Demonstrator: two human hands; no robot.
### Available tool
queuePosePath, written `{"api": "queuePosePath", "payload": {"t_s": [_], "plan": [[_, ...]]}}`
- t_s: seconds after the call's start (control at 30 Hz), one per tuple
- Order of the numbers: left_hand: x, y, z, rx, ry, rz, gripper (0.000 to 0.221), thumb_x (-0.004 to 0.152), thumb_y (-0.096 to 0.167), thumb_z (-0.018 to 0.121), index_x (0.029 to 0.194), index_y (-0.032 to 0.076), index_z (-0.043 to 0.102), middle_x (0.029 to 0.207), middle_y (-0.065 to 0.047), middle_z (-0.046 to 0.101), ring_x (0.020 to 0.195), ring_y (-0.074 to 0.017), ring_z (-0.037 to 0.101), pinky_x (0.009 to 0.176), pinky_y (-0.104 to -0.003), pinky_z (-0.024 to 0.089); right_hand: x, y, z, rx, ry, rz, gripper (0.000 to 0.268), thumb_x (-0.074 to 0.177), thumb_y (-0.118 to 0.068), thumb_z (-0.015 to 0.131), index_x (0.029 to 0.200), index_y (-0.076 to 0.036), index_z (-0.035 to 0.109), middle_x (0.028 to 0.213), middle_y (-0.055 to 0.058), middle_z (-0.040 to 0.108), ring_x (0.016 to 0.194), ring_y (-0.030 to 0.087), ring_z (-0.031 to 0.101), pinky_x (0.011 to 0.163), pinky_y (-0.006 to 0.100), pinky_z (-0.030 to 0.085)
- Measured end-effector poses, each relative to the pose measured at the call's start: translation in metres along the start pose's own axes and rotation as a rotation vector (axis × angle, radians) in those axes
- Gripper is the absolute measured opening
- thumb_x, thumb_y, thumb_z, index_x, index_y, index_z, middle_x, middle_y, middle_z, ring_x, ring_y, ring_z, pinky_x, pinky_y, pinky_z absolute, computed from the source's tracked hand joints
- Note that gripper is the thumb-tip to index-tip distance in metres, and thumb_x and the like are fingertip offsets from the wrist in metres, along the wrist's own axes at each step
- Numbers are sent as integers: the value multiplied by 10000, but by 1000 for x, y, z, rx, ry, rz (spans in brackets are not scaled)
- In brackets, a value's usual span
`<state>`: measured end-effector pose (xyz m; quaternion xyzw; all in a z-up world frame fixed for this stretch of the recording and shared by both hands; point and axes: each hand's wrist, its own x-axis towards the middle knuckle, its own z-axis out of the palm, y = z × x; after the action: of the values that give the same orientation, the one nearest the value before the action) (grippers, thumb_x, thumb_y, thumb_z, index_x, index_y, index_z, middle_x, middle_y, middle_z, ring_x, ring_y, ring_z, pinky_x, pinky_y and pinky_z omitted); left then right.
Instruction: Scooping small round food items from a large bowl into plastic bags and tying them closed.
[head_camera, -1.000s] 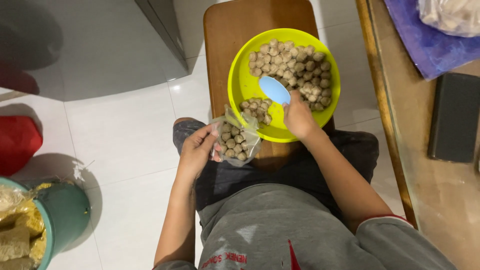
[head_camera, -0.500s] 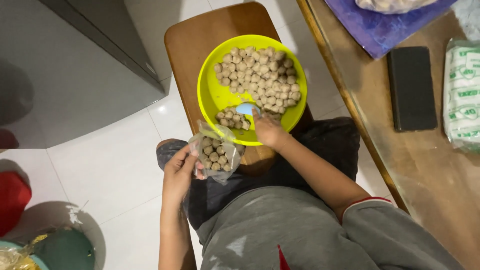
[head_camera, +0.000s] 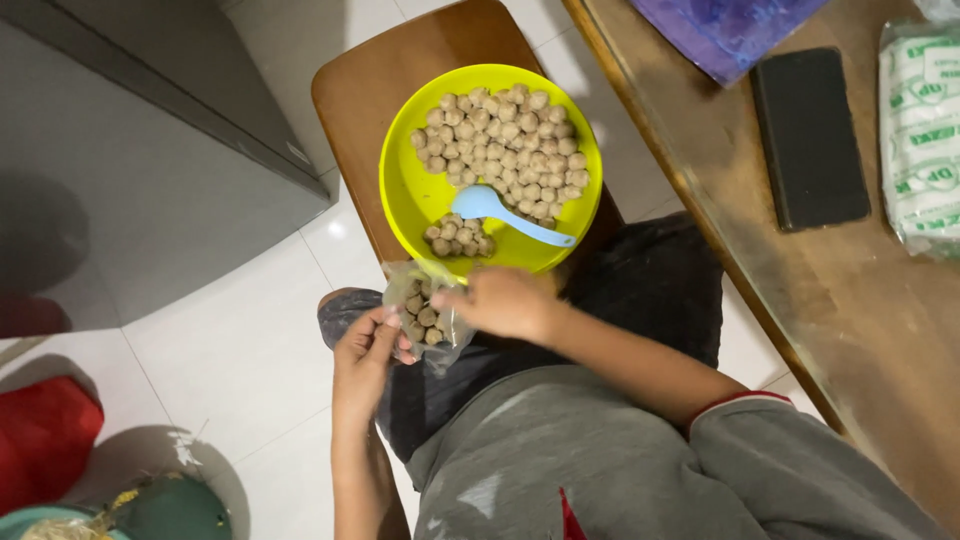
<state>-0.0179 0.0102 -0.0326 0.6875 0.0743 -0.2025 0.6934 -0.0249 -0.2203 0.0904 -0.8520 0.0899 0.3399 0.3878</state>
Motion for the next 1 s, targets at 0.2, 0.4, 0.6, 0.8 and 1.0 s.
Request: {"api": "queuePosePath", "payload": {"t_s": [0.2,0.4,0.6,0.8,1.0], "plan": [[-12,7,12,172,-23,35,107,925,47,722,950,-57,721,645,-145,646,577,-210,666,604,-336,597,92,98,98,-88,203,-332,236,1017,-226,539,1068,-117,742,1018,140,737,989,353,716,850,447,561],[-40,43,21,663,93,-19,130,943,304,685,956,175,703,755,75,611,687,-93,483,692,-251,417,73,131,66,875,62,-699,192,1048,-167,548,1034,-59,706,1021,76,739,977,174,688,903,286,516],[-51,63,39,525,127,251,81,957,153,723,955,74,742,788,-139,736,843,-249,710,842,-414,555,-1,133,44,650,304,-551,32,919,-66,739,899,-41,745,779,80,779,762,121,704,778,291,586],[-47,49,49,458,47,538,47,891,57,768,919,50,731,978,-157,637,1172,-361,614,1058,-462,455,-43,138,15,217,451,-630,182,864,-233,799,906,-64,744,978,124,726,968,337,692,876,441,536],[-26,-22,60,256,-141,308,60,858,34,769,853,54,712,1067,-159,737,1066,-317,685,1004,-429,477,20,214,49,889,406,-13,195,823,-113,828,997,-58,759,916,103,662,885,232,636,860,435,535]]}}
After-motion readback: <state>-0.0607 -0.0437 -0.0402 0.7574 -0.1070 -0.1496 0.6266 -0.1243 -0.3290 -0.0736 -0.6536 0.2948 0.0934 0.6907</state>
